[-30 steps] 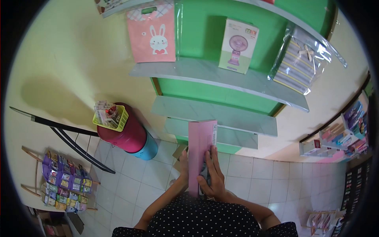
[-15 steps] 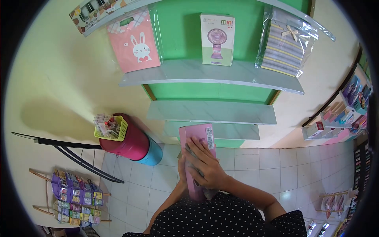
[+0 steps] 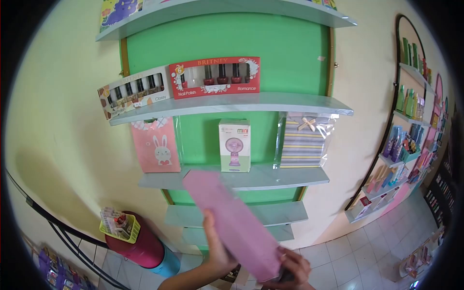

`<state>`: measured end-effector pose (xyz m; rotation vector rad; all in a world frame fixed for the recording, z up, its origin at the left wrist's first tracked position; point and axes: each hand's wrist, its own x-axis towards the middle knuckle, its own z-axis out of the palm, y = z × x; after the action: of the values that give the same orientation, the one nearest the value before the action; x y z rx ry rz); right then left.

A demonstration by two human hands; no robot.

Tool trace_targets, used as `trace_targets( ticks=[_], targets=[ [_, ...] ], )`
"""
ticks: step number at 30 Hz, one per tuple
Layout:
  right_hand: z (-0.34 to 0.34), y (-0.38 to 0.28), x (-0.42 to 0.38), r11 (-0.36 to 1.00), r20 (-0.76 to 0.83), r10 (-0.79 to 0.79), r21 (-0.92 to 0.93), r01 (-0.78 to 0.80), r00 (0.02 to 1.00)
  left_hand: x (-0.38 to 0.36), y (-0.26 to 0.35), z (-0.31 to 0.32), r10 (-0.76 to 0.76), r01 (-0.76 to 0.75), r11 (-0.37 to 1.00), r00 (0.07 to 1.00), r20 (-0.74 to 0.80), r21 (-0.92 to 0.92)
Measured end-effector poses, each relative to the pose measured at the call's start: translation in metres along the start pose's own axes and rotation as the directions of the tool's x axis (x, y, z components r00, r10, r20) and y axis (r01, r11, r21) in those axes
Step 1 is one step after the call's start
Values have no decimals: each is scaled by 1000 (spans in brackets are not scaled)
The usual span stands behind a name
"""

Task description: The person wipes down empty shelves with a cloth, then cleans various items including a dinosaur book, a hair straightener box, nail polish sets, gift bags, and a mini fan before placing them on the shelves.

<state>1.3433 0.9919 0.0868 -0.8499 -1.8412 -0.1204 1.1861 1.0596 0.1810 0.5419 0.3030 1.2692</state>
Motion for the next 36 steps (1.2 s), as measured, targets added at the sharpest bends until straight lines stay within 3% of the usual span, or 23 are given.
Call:
trace_targets(
  ticks=[1, 2, 3, 5, 6, 7, 8, 9, 10, 11, 13, 15, 16, 18, 19, 21, 25, 31, 33, 35, 36],
  targets=[
    [-13, -7, 27, 990, -155, -47, -136, 26, 987, 7, -8, 12, -7, 7, 1000, 1000, 14, -3],
    [-11, -2, 34, 992, -357, -51, -129, 5, 933, 14, -18, 25, 88, -87, 994, 996, -14, 74],
    [-22, -5, 48, 973, -409, -78, -229, -20, 909, 21, -25, 38, 182, -175, 973, 983, -34, 152],
    [-45, 6, 57, 902, -503, 34, -357, -243, 863, 31, -19, 84, 274, -297, 906, 954, 120, 301],
    [-53, 20, 60, 884, -675, 133, -250, -395, 726, 40, -19, 98, 291, -362, 877, 924, 248, 317],
    [-73, 16, 87, 925, -745, 175, -100, -368, 644, 48, -17, 110, 305, -430, 845, 876, 373, 319],
    [-96, 36, 99, 900, -779, 67, -223, -375, 623, 58, -15, 121, 400, -599, 724, 769, 499, 342],
    [-119, 46, 119, 934, -783, 102, -137, -331, 614, 69, -11, 130, 465, -748, 574, 634, 618, 335],
    [-138, 40, 142, 920, -750, 147, -136, -368, 645, 82, -4, 138, 480, -816, 428, 570, 667, 389],
    [-161, 53, 155, 942, -670, 254, 7, -337, 697, 97, 5, 145, 481, -861, 269, 508, 715, 431],
    [-194, 73, 186, 947, -548, 311, 111, -301, 777, 134, 23, 162, 516, -865, -234, 277, 810, 445],
    [-220, 96, 212, 927, -406, 376, 169, -336, 833, 165, 38, 176, 495, -789, -440, 185, 849, 429],
    [-227, 104, 225, 930, -329, 366, 159, -331, 870, 177, 41, 182, 498, -789, -441, 181, 848, 427],
    [-231, 121, 248, 928, -253, 369, 161, -337, 895, 196, 45, 188, 310, -845, -245, 395, 865, 475],
    [-228, 129, 257, 935, -230, 346, 160, -316, 909, 203, 45, 188, 313, -843, -250, 395, 864, 476],
    [-225, 149, 271, 920, -191, 379, 187, -345, 906, 215, 39, 187, 385, -739, -439, 359, 850, 511],
    [-227, 190, 290, 895, -67, 405, 235, -380, 912, 226, 24, 183, 384, -705, -461, 389, 837, 539],
    [-216, 224, 302, 840, -13, 503, 244, -485, 864, 228, 13, 175, 407, -638, -509, 414, 814, 578],
    [-213, 229, 303, 833, 23, 503, 253, -492, 864, 222, 14, 171, 382, -622, -502, 464, 799, 601],
    [-214, 233, 305, 829, 59, 498, 260, -495, 865, 212, 9, 163, 373, -644, -599, 302, 877, 476],
    [-213, 229, 304, 837, 47, 494, 244, -490, 868, 200, 7, 153, 378, -636, -594, 320, 869, 492]
  ],
)
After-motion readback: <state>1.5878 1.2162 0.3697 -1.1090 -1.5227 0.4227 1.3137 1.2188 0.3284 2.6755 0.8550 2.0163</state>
